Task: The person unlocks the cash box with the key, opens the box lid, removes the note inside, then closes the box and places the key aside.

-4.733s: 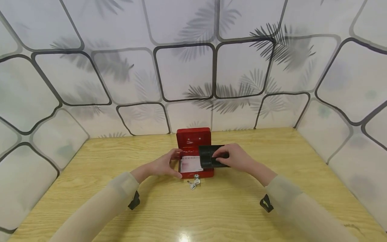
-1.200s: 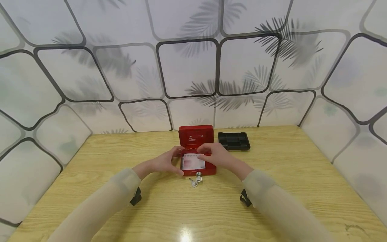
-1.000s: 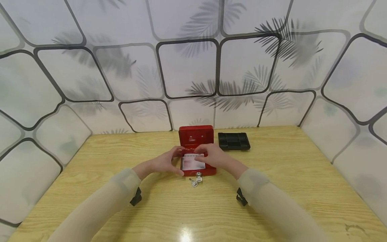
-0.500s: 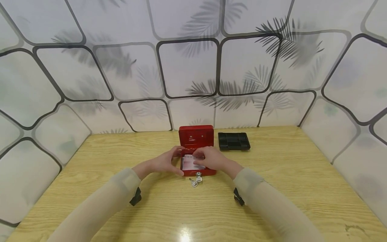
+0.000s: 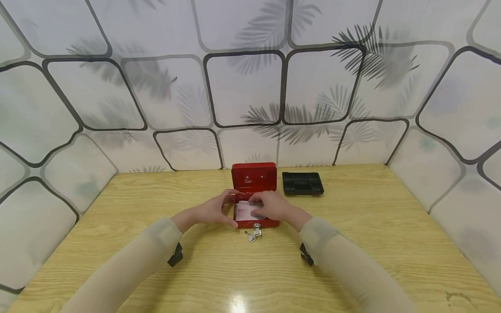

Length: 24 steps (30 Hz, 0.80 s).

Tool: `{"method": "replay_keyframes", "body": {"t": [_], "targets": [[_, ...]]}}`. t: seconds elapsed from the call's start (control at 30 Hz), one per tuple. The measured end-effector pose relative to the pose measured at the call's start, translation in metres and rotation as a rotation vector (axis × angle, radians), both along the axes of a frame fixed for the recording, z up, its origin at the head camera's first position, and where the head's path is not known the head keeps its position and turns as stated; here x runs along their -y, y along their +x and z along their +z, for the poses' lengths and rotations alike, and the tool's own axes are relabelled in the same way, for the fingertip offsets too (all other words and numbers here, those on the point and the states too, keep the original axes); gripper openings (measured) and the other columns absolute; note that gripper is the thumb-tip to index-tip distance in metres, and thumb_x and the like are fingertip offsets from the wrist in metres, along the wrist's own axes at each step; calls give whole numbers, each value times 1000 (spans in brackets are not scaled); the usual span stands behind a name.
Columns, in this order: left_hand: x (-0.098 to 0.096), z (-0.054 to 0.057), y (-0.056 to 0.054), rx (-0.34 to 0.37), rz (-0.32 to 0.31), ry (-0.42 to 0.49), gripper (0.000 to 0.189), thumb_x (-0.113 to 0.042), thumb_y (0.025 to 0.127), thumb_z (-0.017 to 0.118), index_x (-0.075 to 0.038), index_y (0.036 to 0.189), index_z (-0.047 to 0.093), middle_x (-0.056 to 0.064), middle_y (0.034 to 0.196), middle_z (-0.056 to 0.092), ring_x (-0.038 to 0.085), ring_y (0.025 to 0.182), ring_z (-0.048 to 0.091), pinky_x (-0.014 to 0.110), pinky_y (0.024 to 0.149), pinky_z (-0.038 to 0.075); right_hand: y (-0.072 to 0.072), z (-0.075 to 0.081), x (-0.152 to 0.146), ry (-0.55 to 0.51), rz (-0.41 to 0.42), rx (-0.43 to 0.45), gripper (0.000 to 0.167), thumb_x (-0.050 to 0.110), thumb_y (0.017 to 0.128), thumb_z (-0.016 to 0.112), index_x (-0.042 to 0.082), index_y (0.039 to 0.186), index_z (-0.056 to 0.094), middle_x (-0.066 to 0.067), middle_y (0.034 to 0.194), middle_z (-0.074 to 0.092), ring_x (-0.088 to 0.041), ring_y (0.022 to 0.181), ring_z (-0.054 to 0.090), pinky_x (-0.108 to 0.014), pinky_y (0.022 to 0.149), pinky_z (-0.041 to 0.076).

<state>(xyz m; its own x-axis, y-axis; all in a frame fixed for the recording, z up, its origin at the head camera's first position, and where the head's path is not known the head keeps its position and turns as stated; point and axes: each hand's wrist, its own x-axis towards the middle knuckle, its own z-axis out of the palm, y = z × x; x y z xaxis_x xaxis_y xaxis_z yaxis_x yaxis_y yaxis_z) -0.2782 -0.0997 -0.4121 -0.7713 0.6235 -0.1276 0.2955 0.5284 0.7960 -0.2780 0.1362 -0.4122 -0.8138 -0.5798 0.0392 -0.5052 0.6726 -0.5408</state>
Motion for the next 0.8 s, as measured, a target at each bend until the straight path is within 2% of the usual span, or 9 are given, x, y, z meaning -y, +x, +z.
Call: {"method": "replay_keyframes", "body": {"t": [0.23,0.53,0.8], "targets": [[0,1,0,3,-6,19,86,-18,78,84,-9,143,28,15,147,39,31,138,33,45,114,21,1,3,3,53,18,-17,37,19,81,81,7,113,66,-2,108,68,-20,98,62,-39,90,50],[0,0,0,8,-8,25,84,-16,78,84,-10,141,29,16,147,39,32,138,33,45,114,21,3,3,4,69,24,-35,43,17,81,81,6,118,63,-5,114,65,-23,104,59,-41,94,48],[0,-2,0,9,0,17,86,-20,77,84,-11,142,29,15,148,37,32,138,32,47,114,21,3,3,3,1,-28,-24,42,13,81,80,5,119,63,-5,109,59,-21,95,56,-40,88,49]]}}
